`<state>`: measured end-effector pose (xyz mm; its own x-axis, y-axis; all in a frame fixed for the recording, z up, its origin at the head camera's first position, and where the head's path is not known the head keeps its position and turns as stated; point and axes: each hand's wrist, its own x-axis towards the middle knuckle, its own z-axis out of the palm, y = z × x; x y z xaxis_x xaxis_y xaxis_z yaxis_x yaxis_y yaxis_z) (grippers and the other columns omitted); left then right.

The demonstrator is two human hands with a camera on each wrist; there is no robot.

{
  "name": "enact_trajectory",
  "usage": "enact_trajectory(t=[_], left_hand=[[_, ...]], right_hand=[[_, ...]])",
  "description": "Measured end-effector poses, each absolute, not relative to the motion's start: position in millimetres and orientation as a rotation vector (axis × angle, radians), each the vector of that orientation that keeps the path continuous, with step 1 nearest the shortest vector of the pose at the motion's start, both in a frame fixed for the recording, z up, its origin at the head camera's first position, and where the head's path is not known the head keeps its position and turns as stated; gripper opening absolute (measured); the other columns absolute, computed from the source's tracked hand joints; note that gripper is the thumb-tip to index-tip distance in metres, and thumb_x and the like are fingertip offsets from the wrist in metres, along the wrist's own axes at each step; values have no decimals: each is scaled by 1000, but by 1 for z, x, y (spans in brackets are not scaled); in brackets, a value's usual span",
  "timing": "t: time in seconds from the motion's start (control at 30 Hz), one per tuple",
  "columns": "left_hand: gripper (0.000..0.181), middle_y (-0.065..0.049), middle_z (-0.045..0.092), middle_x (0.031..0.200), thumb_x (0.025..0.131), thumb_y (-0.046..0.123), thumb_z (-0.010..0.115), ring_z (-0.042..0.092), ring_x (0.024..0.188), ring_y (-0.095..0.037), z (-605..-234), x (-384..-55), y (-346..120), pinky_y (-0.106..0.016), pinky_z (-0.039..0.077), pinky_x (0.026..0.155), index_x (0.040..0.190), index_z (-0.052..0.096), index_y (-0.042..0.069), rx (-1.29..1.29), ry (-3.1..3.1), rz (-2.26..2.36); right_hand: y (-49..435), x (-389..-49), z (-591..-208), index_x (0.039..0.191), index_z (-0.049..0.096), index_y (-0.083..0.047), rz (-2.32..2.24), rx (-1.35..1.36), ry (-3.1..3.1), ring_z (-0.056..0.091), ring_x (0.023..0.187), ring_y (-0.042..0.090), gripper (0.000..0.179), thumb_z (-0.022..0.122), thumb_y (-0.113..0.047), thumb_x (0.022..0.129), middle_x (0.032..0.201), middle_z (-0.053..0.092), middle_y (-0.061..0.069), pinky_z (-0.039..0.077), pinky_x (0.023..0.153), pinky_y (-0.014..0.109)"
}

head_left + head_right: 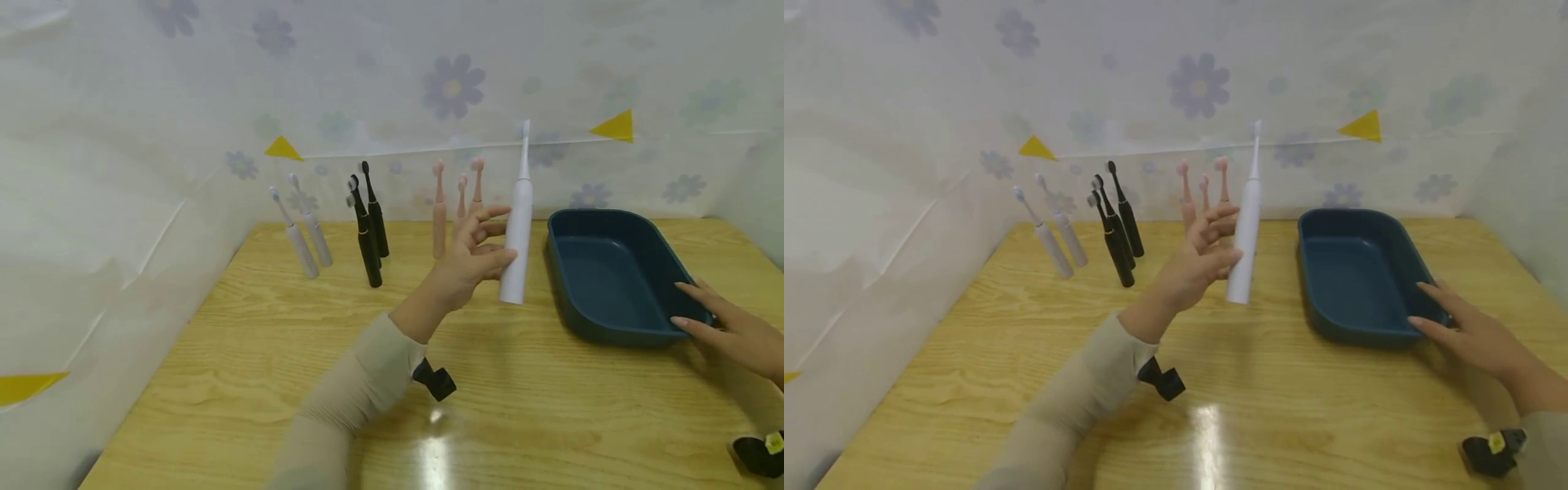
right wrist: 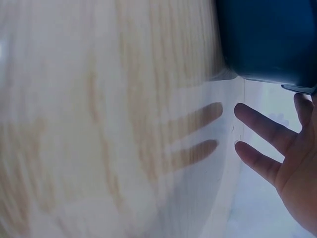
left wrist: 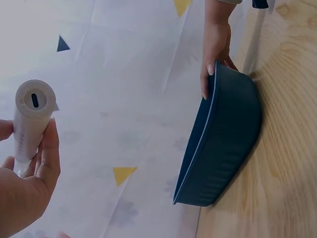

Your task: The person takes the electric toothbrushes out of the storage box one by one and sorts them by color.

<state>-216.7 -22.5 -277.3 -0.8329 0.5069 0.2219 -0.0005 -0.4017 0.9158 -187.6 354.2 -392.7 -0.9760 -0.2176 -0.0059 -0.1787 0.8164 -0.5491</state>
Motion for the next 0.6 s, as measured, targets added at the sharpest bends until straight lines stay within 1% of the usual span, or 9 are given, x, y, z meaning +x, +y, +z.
enact_trajectory(t=[0.1,0.27,0.43,0.6], left_hand=[[55,-10,40,119,85,-12,42,50,86,-16,-273,-215,-34,-30,47,62,133,28,11,696,1515,2302],[61,-11,36,121,84,-13,42,48,94,-18,-271,-211,-54,-30,46,65,135,23,14,723,1537,2328],[65,-11,35,121,83,-15,43,49,90,-17,-275,-209,-73,-30,46,67,136,20,15,720,1589,2342],[66,-11,35,122,82,-14,45,49,89,-17,-281,-208,-93,-31,46,70,136,22,15,708,1643,2384]], right_hand=[[353,-188,-393,137,-4,-2,-875,-314,2935,-13,112,56,70,44,-24,91,134,-28,20,11,75,69],[353,-189,-391,137,-5,-3,-874,-302,2933,-13,112,56,70,43,-25,91,134,-28,19,11,76,69],[353,-189,-391,137,-5,-2,-885,-307,2925,-15,112,55,70,43,-24,91,134,-28,20,11,76,69],[353,-188,-392,137,-5,-2,-882,-308,2925,-16,112,54,70,43,-24,91,134,-28,19,10,76,69]])
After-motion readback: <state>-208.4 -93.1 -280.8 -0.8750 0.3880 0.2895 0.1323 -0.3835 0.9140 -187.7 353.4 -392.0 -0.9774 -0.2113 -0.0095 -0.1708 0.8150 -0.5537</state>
